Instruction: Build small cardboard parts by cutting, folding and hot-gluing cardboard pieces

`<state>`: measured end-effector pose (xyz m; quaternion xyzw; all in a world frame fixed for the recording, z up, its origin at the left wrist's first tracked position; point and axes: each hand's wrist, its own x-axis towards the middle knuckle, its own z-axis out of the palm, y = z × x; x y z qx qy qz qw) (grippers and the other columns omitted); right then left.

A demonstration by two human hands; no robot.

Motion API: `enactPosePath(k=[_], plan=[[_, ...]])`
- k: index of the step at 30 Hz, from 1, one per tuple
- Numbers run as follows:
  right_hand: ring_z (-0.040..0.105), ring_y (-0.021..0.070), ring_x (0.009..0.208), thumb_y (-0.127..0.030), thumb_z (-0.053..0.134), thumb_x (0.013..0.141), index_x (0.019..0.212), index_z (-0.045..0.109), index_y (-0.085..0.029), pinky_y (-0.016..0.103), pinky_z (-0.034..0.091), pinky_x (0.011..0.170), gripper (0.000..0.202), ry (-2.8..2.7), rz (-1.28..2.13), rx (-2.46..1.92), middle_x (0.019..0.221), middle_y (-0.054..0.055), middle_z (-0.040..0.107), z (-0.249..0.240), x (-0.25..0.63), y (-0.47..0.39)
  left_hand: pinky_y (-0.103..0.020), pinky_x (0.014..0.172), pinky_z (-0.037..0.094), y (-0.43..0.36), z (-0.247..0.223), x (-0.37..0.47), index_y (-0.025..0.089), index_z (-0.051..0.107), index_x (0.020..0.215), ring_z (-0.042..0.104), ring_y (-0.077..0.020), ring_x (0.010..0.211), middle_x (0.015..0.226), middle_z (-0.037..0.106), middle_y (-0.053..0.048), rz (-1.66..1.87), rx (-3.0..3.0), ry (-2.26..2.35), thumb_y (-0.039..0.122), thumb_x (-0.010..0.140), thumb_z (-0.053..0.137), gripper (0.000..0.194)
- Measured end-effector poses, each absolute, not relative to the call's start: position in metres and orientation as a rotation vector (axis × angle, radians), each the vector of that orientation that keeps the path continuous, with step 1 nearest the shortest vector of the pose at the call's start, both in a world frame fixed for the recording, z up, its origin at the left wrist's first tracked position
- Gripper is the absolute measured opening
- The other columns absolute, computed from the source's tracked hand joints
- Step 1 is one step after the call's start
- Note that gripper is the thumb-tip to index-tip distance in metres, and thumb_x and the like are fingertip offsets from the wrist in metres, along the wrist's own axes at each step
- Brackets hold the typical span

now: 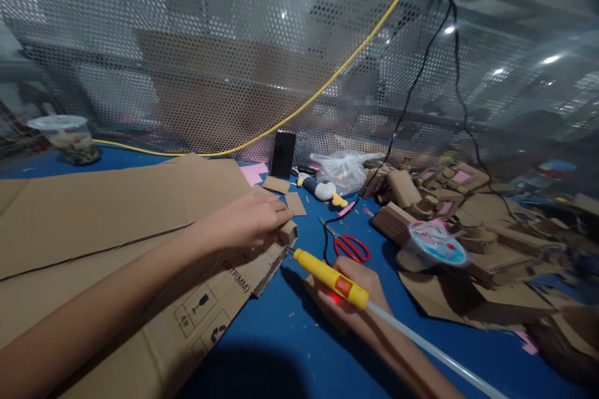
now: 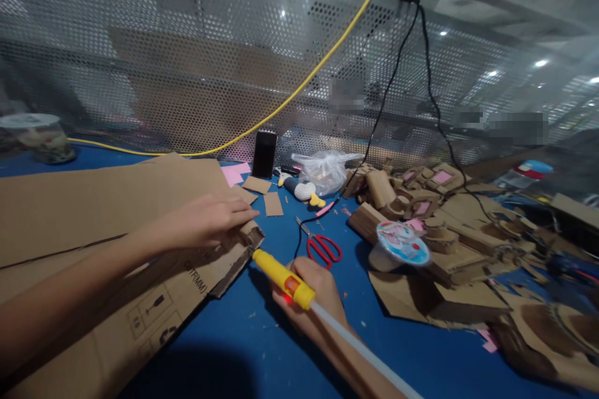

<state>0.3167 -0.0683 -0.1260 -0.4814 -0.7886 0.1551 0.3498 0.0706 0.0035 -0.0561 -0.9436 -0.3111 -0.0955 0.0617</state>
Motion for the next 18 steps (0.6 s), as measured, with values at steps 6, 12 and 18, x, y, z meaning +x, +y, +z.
enactPosePath(k=[6,12,18], plan=[[0.054,0.0139,0.050,-0.026,0.060,0.076,0.065,0.050,-0.024,0.025,0.040,0.050,0.014,-2.046,0.371,-1.170,0.059,-0.001,0.058,-0.123,0.320,-0.069,-0.031,0.076,0.047,0.001,-0.051,0.072,0.017,0.063,0.109,0.064,-0.0230,0.094,0.105,0.069,-0.010,-0.099,-2.776,-0.946,0.010,0.078,0.060,0.031],[0.051,0.0129,0.047,-0.025,0.061,0.076,0.064,0.051,-0.024,0.024,0.038,0.048,0.015,-2.029,0.353,-1.173,0.057,-0.001,0.056,-0.117,0.318,-0.070,-0.032,0.081,0.047,0.004,-0.057,0.068,0.019,0.062,0.110,0.063,-0.0223,0.095,0.102,0.068,-0.008,-0.286,-2.847,-0.934,0.013,0.083,0.058,0.029],[0.048,0.0119,0.049,-0.023,0.062,0.076,0.066,0.050,-0.024,0.024,0.037,0.049,0.016,-2.015,0.328,-1.140,0.058,-0.003,0.052,-0.128,0.320,-0.071,-0.032,0.081,0.047,0.005,-0.060,0.068,0.020,0.063,0.110,0.064,-0.0221,0.095,0.102,0.069,-0.008,-0.280,-2.842,-0.941,0.012,0.082,0.058,0.029]])
